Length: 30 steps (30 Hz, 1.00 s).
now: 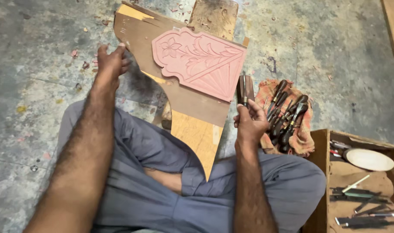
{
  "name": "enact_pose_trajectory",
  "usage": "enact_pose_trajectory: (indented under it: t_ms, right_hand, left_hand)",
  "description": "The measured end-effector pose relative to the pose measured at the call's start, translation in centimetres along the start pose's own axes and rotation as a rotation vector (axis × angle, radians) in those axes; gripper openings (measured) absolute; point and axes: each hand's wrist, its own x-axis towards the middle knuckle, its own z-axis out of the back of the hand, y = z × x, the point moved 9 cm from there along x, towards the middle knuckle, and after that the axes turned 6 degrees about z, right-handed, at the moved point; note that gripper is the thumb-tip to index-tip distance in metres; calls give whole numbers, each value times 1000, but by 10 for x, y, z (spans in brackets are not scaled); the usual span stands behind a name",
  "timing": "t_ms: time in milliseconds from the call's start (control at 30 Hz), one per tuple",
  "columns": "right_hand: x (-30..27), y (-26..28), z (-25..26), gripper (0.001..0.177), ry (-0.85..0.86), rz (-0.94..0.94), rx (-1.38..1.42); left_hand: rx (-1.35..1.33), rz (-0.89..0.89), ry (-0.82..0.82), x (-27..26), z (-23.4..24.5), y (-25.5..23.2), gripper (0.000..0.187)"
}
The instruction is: The person carves a floral design into a wooden piece using a chisel and a wooden mallet.
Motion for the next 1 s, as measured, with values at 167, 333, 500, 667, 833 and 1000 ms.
enact_pose_trajectory:
  t_ms: [167, 333, 500, 667, 833, 1000]
  right_hand:
    - [-18, -3, -2, 32, 9, 27, 6]
    - [-38, -8, 3, 33, 5, 18, -33]
    - [-45, -11, 7, 34, -2, -15, -12]
    - [-52, -10, 9, 33, 19, -63, -66]
    - [-50, -8, 16, 33, 35, -67, -72]
    - [-53, 8, 16, 32, 37, 18, -134]
  left_hand:
    - [-279, 95, 215, -40, -29, -36, 76]
    - [-238, 87, 179, -45, -15, -35, 81]
    - [-123, 77, 69, -86, 28, -51, 85]
    - [-189, 68, 78, -146, 76, -67, 93]
    - [-49, 185, 152, -192, 100, -70, 75]
    - [-48, 423, 349, -213, 104, -79, 52]
